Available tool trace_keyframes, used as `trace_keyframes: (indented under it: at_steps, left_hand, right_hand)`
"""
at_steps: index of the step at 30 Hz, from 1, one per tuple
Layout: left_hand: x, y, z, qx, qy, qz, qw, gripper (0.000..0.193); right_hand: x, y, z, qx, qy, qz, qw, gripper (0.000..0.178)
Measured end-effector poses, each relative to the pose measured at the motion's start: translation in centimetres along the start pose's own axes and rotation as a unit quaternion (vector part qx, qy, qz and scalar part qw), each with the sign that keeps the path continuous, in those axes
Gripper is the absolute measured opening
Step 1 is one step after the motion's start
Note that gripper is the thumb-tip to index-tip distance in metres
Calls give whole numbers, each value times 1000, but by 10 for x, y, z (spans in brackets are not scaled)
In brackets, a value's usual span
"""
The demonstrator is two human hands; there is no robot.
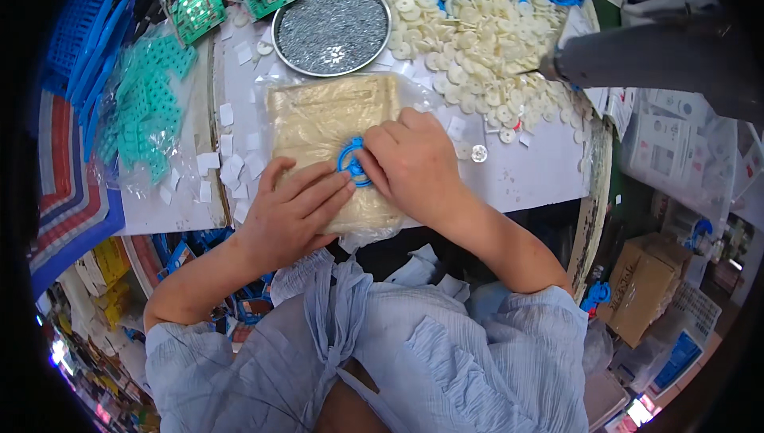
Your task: Assembling components and using an electric screwdriver to secure parts of a blue toy electronic device.
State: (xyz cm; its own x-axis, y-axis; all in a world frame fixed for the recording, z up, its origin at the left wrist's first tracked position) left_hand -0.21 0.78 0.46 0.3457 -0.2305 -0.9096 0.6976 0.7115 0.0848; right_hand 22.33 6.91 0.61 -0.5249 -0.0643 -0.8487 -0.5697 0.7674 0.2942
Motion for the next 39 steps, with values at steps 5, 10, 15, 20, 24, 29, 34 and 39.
trace_keyframes:
  at_steps: [5,10,15,20,24,29,34,39]
  left_hand:
    - [4,3,3,-11,0,3,1000,78]
    - [2,3,3,-22,-23,1,1000,80]
    - [12,1,1,1,-5,42,999,76]
    - [13,0,5,-18,-36,63,997,75]
    - [-7,-6,0,-12,-109,37,993,72]
    - [-126,-12,-135,-217,17,362,906,32]
    - [-268,-95,-331,-570,244,355,700,64]
    - [-277,-168,-502,-629,-75,275,724,58]
  right_hand:
    - [-33,8,61,174,80,78,978,15]
    - [-36,32,95,60,-183,53,980,14]
    - [-33,38,92,87,-180,8,980,8]
    - [-29,43,84,94,-213,18,972,9]
    - [-28,44,90,84,-181,0,980,14]
    - [-48,15,114,67,-172,66,981,20]
    - [-44,18,104,70,-147,64,985,20]
    - [-57,16,102,68,-108,68,989,28]
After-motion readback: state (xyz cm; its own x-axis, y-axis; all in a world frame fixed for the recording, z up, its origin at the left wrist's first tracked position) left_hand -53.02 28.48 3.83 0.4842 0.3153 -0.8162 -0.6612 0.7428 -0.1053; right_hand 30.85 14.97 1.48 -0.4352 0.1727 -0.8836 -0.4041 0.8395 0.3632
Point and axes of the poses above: each hand's wrist, its own y-axis towards the middle knuckle, its own x-axis out of the palm, z = x × y, the point moved 1 cm from there along y, towards the middle knuckle, and after that the axes turned 3 degrees about -x, right-handed, at the moved point
